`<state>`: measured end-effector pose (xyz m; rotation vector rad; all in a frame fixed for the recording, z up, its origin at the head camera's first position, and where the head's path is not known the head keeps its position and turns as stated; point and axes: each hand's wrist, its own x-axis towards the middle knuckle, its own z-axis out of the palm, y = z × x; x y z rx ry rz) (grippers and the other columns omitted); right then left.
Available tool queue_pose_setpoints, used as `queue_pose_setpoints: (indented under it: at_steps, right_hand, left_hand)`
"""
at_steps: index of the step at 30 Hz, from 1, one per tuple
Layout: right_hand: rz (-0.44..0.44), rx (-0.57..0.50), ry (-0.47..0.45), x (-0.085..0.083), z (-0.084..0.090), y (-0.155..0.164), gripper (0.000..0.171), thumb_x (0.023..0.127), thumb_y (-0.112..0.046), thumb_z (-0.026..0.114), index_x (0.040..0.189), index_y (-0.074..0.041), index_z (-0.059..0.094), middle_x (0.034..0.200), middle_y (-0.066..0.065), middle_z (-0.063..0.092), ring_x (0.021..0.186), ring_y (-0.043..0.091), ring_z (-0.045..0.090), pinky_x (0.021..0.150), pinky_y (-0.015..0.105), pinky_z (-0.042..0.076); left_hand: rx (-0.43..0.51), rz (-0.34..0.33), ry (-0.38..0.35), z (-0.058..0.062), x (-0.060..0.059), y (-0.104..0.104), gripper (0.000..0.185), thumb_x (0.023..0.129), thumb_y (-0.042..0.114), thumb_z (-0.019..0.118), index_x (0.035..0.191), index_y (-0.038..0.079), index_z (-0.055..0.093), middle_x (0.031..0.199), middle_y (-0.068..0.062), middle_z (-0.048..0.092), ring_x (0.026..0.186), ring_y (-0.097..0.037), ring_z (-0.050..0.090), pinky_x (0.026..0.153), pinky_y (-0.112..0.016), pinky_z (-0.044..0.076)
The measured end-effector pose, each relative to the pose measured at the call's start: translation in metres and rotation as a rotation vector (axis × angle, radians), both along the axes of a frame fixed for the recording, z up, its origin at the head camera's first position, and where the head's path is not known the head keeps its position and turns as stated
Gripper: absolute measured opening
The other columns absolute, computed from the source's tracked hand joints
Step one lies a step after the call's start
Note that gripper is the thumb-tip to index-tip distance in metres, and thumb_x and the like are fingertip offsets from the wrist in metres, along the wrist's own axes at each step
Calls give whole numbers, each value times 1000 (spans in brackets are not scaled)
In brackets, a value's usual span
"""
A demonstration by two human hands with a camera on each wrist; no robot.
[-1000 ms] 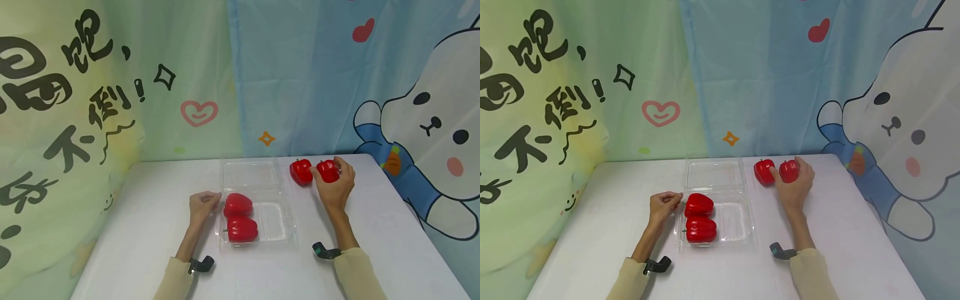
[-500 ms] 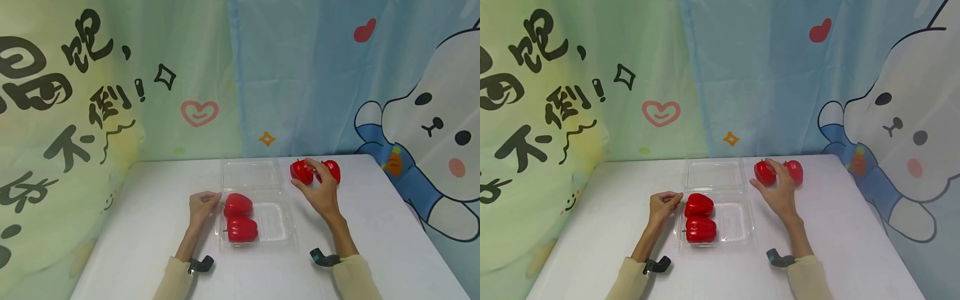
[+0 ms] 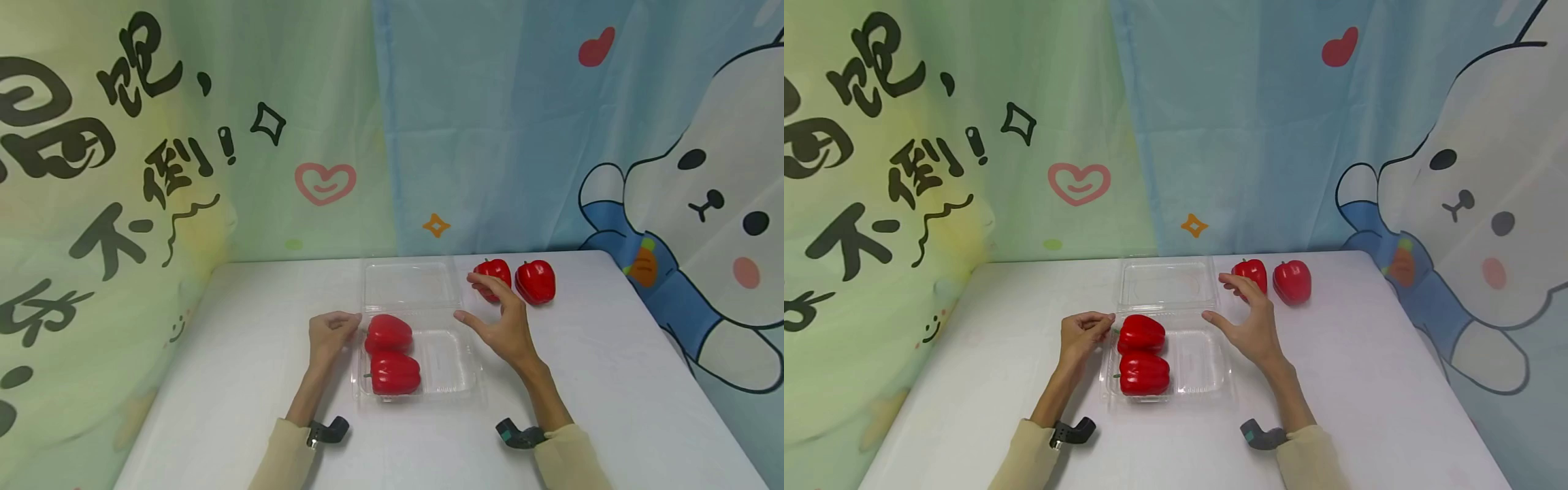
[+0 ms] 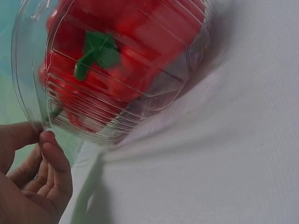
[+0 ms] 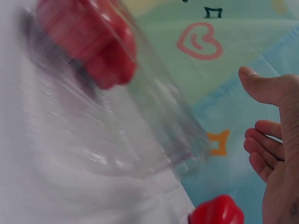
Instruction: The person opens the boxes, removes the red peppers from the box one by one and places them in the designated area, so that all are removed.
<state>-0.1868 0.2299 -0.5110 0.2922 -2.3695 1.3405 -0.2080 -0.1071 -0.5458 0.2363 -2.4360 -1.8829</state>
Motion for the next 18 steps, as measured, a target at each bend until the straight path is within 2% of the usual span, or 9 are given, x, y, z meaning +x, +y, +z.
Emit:
queue_pose_setpoints:
  at_steps: [2, 3, 5, 7, 10, 14, 18]
  right_hand:
    - [35, 0, -5, 3, -2, -7, 79, 79, -16, 97, 151, -18, 63, 150, 4, 69, 130, 21, 66, 115, 35, 53]
    - [57, -6, -8, 5, -2, -10, 78, 79, -15, 97, 150, -18, 64, 148, 4, 70, 128, 21, 67, 113, 35, 53]
    - [98, -20, -21, 8, -3, -17, 77, 79, -14, 97, 149, -18, 65, 146, 4, 72, 125, 20, 67, 112, 41, 53]
    - [135, -30, -41, 11, -2, -23, 75, 79, -15, 97, 148, -18, 66, 145, 3, 72, 124, 19, 66, 112, 55, 53]
    - [187, -39, -75, 17, -2, -33, 72, 79, -15, 97, 145, -18, 68, 143, 3, 73, 124, 26, 68, 110, 70, 51]
    - [233, -15, -109, 23, -4, -43, 69, 78, -18, 98, 142, -18, 70, 140, 3, 75, 123, 35, 70, 109, 71, 53]
    - [277, 15, -141, 28, -6, -49, 69, 77, -21, 100, 139, -17, 71, 137, 2, 77, 122, 35, 73, 106, 67, 57]
  left_hand:
    - [7, -2, -1, 0, 0, 0, 20, 97, 20, 81, 94, -1, 81, 81, -14, 81, 68, -9, 69, 62, -23, 54]
    - [10, -4, 0, 1, 0, -1, 21, 96, 20, 82, 94, -1, 81, 80, -14, 80, 67, -9, 69, 62, -23, 54]
    - [5, -6, 2, 0, -1, -1, 21, 97, 20, 81, 94, -1, 81, 80, -14, 80, 68, -9, 69, 62, -23, 54]
    - [3, -6, 1, 0, -1, -1, 21, 97, 20, 81, 94, -1, 81, 80, -14, 80, 68, -10, 69, 63, -23, 54]
    - [0, -2, 0, -2, -1, -1, 21, 97, 21, 81, 95, 0, 81, 81, -14, 81, 69, -10, 69, 63, -23, 55]
    - [-2, 2, 5, -2, 0, -1, 24, 97, 23, 81, 95, 0, 81, 82, -15, 81, 70, -10, 70, 64, -23, 55]
    - [-10, 2, 6, -2, 1, 0, 25, 98, 24, 81, 95, 0, 81, 84, -15, 82, 70, -9, 70, 64, -23, 55]
